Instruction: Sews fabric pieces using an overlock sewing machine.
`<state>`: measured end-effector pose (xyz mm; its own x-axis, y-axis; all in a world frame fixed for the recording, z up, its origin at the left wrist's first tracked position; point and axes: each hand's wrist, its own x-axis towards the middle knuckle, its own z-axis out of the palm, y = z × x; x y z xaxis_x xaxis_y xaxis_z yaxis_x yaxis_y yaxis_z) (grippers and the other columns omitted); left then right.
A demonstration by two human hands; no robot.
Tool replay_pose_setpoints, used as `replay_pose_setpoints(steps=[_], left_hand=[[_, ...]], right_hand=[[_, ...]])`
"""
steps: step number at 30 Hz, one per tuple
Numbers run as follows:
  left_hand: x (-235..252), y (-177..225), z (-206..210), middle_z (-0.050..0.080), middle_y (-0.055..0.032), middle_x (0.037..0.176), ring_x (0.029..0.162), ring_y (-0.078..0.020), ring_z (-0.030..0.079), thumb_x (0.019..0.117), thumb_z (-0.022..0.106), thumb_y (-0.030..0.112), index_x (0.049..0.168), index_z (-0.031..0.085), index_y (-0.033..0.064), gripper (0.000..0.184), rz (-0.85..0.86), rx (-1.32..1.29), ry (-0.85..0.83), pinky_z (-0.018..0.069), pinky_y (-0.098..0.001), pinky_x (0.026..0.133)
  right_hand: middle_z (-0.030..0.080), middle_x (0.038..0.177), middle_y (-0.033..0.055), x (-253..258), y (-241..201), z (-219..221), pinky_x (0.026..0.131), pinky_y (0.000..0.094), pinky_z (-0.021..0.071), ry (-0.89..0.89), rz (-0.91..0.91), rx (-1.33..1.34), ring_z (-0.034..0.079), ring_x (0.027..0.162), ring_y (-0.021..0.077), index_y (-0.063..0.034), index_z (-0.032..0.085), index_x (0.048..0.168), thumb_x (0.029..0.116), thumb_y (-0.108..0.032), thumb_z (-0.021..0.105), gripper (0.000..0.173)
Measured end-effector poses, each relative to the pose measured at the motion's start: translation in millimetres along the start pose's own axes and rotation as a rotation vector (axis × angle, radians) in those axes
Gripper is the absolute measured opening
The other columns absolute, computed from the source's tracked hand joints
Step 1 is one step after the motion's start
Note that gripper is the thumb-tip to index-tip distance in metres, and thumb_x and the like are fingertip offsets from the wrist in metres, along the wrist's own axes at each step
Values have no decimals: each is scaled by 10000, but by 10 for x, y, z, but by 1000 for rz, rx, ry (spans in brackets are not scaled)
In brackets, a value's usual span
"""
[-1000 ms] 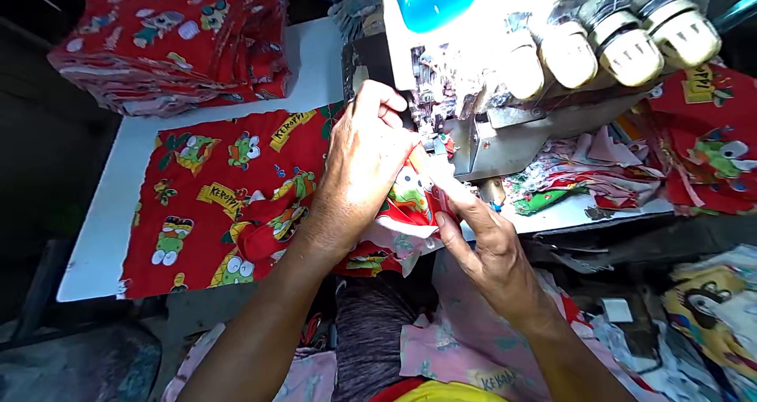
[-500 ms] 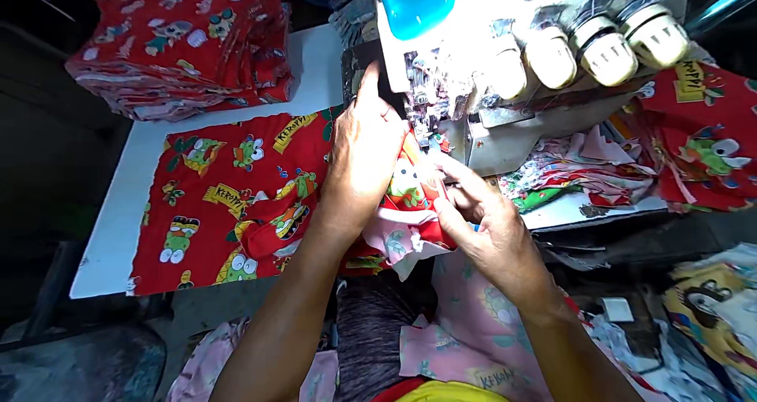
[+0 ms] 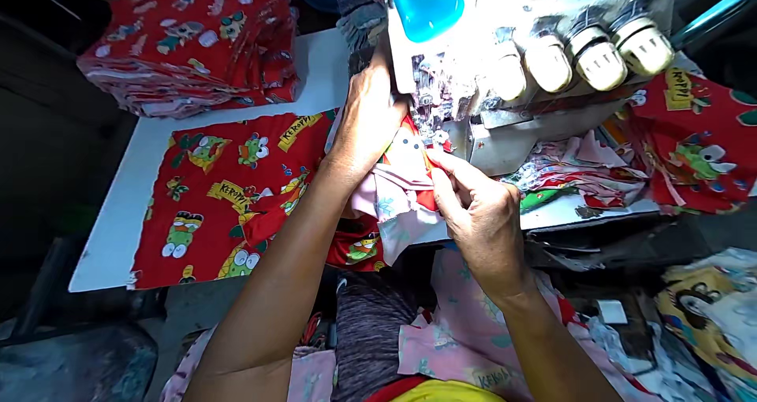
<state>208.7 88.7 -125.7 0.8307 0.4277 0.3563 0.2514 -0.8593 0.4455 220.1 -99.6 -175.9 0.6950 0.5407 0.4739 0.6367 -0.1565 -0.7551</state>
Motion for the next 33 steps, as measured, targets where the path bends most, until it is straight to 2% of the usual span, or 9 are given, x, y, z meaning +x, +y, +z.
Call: replay_pose_setpoints(steps=[3,6,10,15,19,23,26,29,33], left_hand=[[52,-77,18,669,-229,1249,1210,-265,636,934,621,115,1415,498,-81,534,38,-6,8,439,-376,1069],[44,-89,-15,657,-234,1272,1218,-274,630,938,627,139,1459,457,-77,589,27,-21,10,442,-382,1070],[-261,-134,-283,633,-172,1273,1138,-218,630,985,647,170,1556,375,-5,656,11,-161,127,529,-319,932],[-1037,-141,-682,677,-22,1083,891,-56,652,1034,583,178,1337,624,62,327,-72,-317,298,556,-219,743],[-1552,-123,-762,667,50,931,706,9,626,1045,586,155,1219,670,110,199,-154,-446,277,525,-129,608],[-1581,-71,-690,687,32,770,535,-15,611,1060,555,136,1168,652,67,161,-217,-646,190,516,-153,461],[-1362,75,-565,714,-26,783,537,-61,658,1072,527,126,1207,616,37,184,-282,-794,45,562,-197,478],[-1002,178,-381,684,-29,838,649,-51,683,1025,591,64,1204,612,-6,193,-395,-831,17,608,-217,619],[-735,209,-264,707,-43,1025,826,-70,687,979,650,40,1277,622,26,299,-382,-1010,-10,593,-232,732]], right_hand=[[739,857,51,29,-8,-18,538,337,476,-14,-58,-177,635,624,152,-120,747,1257,1015,-156,616,278],[644,824,61,58,1,-93,528,345,446,-17,-157,-300,608,644,188,-137,778,1184,1004,-192,647,229],[667,1038,150,224,-89,-241,816,377,526,-23,-384,-264,642,990,283,-67,779,1090,989,-104,649,168],[657,970,145,508,-227,-105,779,421,525,-194,-553,-278,646,919,300,-31,745,1080,996,-96,640,148],[636,916,151,659,-172,36,794,491,495,-310,-570,-250,623,898,341,-26,711,937,943,-142,719,116],[653,882,46,483,-347,-198,692,304,554,-395,-436,30,645,766,128,-44,626,1054,1014,-155,628,119],[711,929,-7,292,-425,-342,621,217,545,-365,-268,108,652,712,36,-92,621,1207,1040,-170,588,188],[656,797,-40,116,-387,-357,515,194,449,-269,-165,126,538,574,7,-125,653,1269,1063,-201,529,252],[737,979,-23,36,-269,-243,664,178,554,-172,4,352,676,772,14,-111,601,1332,1003,-103,638,331]])
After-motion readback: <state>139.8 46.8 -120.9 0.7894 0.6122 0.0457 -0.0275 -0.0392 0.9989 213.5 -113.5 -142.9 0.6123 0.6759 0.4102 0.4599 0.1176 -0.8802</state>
